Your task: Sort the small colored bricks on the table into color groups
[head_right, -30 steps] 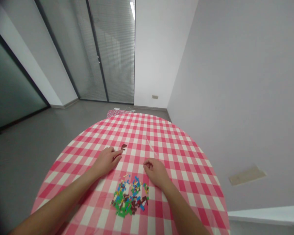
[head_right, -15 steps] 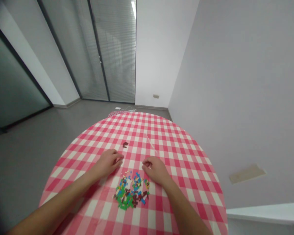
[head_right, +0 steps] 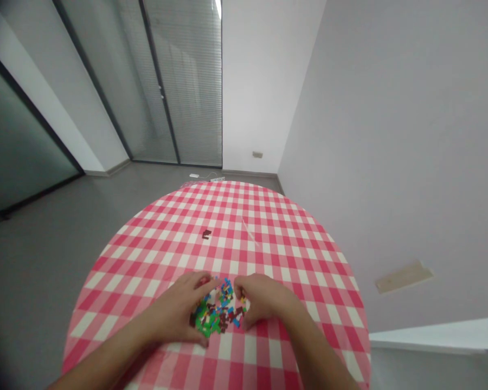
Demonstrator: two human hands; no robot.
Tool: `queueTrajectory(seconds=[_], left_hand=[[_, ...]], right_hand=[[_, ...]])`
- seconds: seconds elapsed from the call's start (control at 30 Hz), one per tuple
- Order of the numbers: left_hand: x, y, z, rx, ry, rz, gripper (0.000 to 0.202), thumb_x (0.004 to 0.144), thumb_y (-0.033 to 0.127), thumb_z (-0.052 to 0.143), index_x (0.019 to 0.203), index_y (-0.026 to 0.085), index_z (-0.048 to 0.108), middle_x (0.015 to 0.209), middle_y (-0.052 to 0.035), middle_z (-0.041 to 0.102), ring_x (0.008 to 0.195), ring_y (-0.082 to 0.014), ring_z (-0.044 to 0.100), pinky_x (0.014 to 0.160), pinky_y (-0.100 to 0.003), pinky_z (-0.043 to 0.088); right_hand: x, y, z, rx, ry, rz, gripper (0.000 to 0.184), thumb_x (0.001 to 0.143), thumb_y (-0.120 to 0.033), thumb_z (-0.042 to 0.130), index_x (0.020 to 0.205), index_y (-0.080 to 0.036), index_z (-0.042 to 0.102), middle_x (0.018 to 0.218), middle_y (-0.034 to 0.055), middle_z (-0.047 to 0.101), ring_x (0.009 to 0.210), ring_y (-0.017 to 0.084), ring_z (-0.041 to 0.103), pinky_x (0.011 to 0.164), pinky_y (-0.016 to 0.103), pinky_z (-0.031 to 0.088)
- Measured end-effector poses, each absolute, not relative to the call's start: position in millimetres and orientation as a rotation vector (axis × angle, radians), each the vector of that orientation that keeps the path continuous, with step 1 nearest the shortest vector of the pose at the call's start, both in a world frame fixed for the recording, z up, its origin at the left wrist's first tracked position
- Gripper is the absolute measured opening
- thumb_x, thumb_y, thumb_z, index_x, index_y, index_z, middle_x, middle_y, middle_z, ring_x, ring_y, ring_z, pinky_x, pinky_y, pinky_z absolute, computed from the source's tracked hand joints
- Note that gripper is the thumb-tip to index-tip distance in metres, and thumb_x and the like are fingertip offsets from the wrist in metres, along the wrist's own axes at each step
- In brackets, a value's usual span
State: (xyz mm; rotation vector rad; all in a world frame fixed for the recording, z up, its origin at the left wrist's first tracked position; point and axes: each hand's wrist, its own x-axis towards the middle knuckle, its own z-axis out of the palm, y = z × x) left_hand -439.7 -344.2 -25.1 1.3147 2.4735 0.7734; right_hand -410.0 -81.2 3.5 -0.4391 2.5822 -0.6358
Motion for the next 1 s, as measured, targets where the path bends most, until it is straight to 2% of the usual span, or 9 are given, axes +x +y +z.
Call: queueTrajectory(seconds=[0.17, 0.33, 0.53, 0.7, 0.8, 0.9, 1.0], left_hand=[[-441.0, -336.6, -29.0, 1.323, 2.508, 0.746, 0.1, 0.06, 0.062, 0.081, 0.146, 0.036, 0.037, 0.136, -0.0122, 0.048, 0.121, -0.0378, 0.045, 0.101, -0.053, 0.038], [-444.3, -336.8, -30.1, 1.309, 2.545, 0.778, 0.084, 0.071, 0.052, 0.078, 0.144, 0.034, 0.04, 0.132, -0.0116, 0.051, 0.117, -0.0335, 0.049, 0.1, -0.05, 0.039], [-448.5, -337.4, -32.7, 1.308, 2.538, 0.845, 0.077, 0.073, 0.052, 0.076, 0.141, 0.031, 0.045, 0.129, -0.0106, 0.053, 0.115, -0.032, 0.05, 0.099, -0.049, 0.04], [-450.8, -338.3, -36.0, 1.29, 2.533, 0.91, 0.061, 0.08, 0.048, 0.07, 0.135, 0.028, 0.053, 0.126, -0.0114, 0.056, 0.113, -0.0308, 0.051, 0.098, -0.047, 0.04], [-451.4, -338.1, -36.1, 1.314, 2.525, 0.925, 0.051, 0.084, 0.043, 0.067, 0.131, 0.026, 0.056, 0.125, -0.0111, 0.057, 0.112, -0.0293, 0.052, 0.098, -0.045, 0.04], [-451.8, -337.8, -35.4, 1.322, 2.522, 0.935, 0.049, 0.086, 0.043, 0.066, 0.13, 0.025, 0.057, 0.124, -0.011, 0.058, 0.112, -0.0288, 0.052, 0.098, -0.045, 0.04], [-452.1, -337.5, -34.1, 1.308, 2.524, 0.943, 0.045, 0.086, 0.042, 0.065, 0.128, 0.025, 0.059, 0.123, -0.0106, 0.059, 0.11, -0.0284, 0.053, 0.097, -0.045, 0.04]], right_hand=[[-413.1, -87.7, 0.7, -0.531, 2.605, -0.719, 0.026, 0.06, -0.019, 0.08, 0.084, -0.024, 0.071, 0.068, -0.0031, 0.059, 0.06, 0.012, 0.048, 0.052, 0.023, 0.026], [-418.5, -89.4, -2.1, -0.481, 2.652, -0.786, 0.012, 0.068, -0.018, 0.075, 0.079, -0.023, 0.074, 0.063, -0.0033, 0.057, 0.056, 0.01, 0.045, 0.053, 0.024, 0.027], [-418.4, -86.4, -3.2, -0.497, 2.622, -0.819, 0.025, 0.065, -0.016, 0.073, 0.089, -0.023, 0.075, 0.063, -0.0039, 0.056, 0.056, 0.01, 0.046, 0.051, 0.023, 0.027], [-418.6, -86.8, -2.6, -0.489, 2.617, -0.845, 0.026, 0.065, -0.007, 0.062, 0.082, -0.022, 0.076, 0.062, -0.0024, 0.06, 0.055, 0.011, 0.049, 0.051, 0.022, 0.03], [-418.5, -89.4, -1.6, -0.445, 2.605, -0.863, 0.021, 0.064, -0.008, 0.063, 0.077, -0.02, 0.074, 0.061, -0.0026, 0.061, 0.054, 0.011, 0.051, 0.049, 0.021, 0.03], [-418.1, -90.6, -1.8, -0.399, 2.579, -0.886, 0.013, 0.065, -0.01, 0.065, 0.072, -0.02, 0.071, 0.06, -0.0024, 0.061, 0.054, 0.011, 0.052, 0.048, 0.021, 0.029], [-418.2, -90.2, -4.2, -0.399, 2.575, -0.886, 0.013, 0.066, -0.011, 0.064, 0.071, -0.02, 0.072, 0.061, -0.0019, 0.063, 0.054, 0.011, 0.052, 0.048, 0.021, 0.029]])
